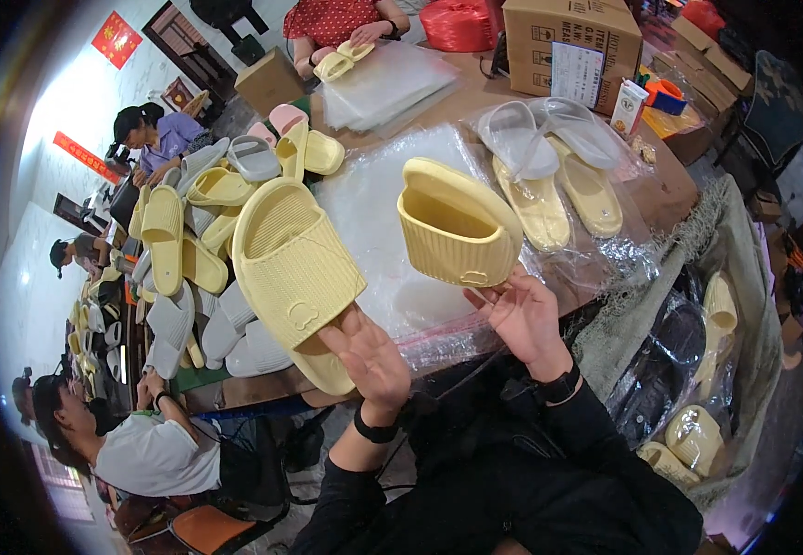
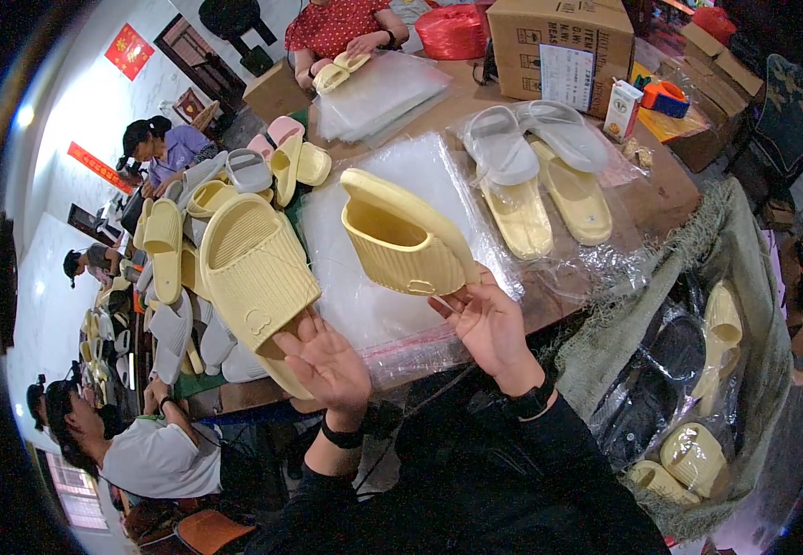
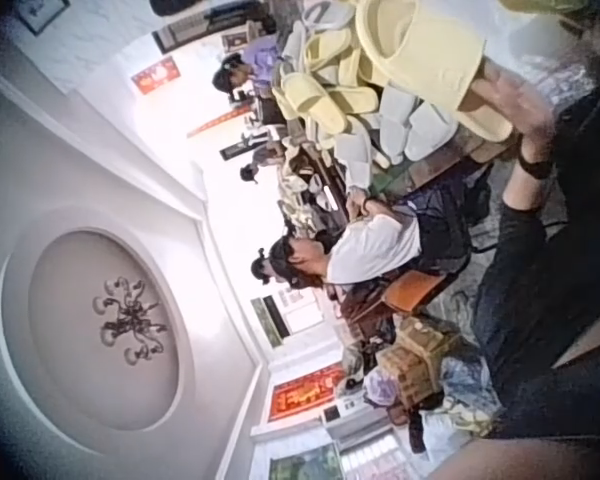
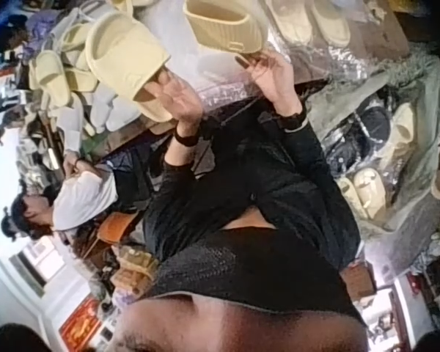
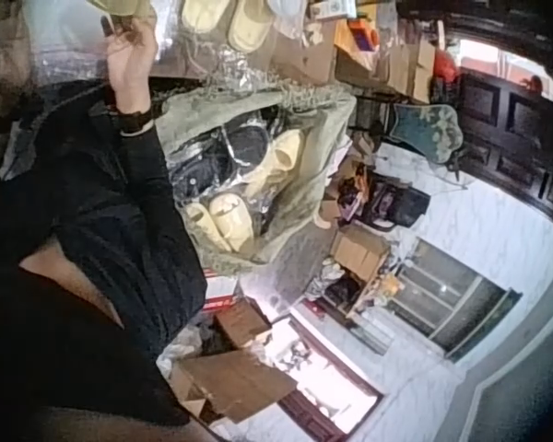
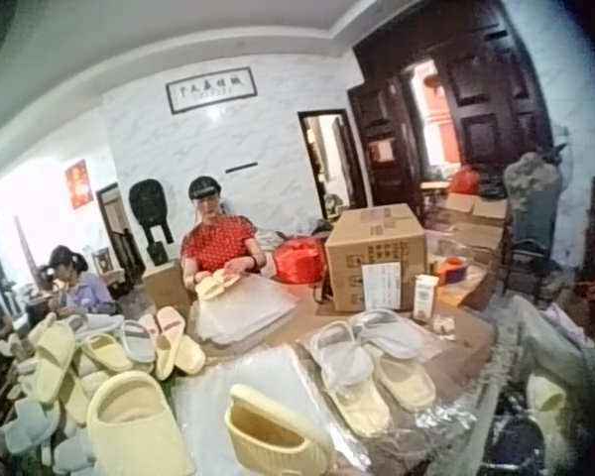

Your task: Sort and pack finished slippers into plastic bags in a manufacturing facility.

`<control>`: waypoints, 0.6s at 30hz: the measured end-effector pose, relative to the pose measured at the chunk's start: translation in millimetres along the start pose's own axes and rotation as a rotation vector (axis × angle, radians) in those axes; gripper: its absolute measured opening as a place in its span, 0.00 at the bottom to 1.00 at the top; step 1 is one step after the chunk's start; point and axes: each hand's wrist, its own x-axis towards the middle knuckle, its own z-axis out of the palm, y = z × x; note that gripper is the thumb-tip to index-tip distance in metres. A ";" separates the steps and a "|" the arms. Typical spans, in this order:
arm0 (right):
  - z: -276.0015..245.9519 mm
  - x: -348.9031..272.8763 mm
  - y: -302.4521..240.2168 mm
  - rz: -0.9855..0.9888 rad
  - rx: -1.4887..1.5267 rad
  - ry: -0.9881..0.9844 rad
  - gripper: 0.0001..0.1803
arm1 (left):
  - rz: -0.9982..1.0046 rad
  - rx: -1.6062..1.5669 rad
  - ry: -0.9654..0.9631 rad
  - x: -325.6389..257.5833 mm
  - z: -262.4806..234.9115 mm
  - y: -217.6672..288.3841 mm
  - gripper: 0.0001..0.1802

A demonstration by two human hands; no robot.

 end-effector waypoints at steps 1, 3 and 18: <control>1.1 -0.7 -1.2 0.001 0.000 0.000 0.21 | 0.000 0.000 0.001 0.3 0.3 0.8 0.46; 4.8 -2.2 -5.3 0.023 0.171 -0.061 0.18 | -0.014 0.012 0.012 1.6 2.0 3.4 0.47; 8.9 -12.9 -32.2 -0.897 -0.884 -0.303 0.16 | -0.032 0.028 0.022 8.5 4.1 9.1 0.42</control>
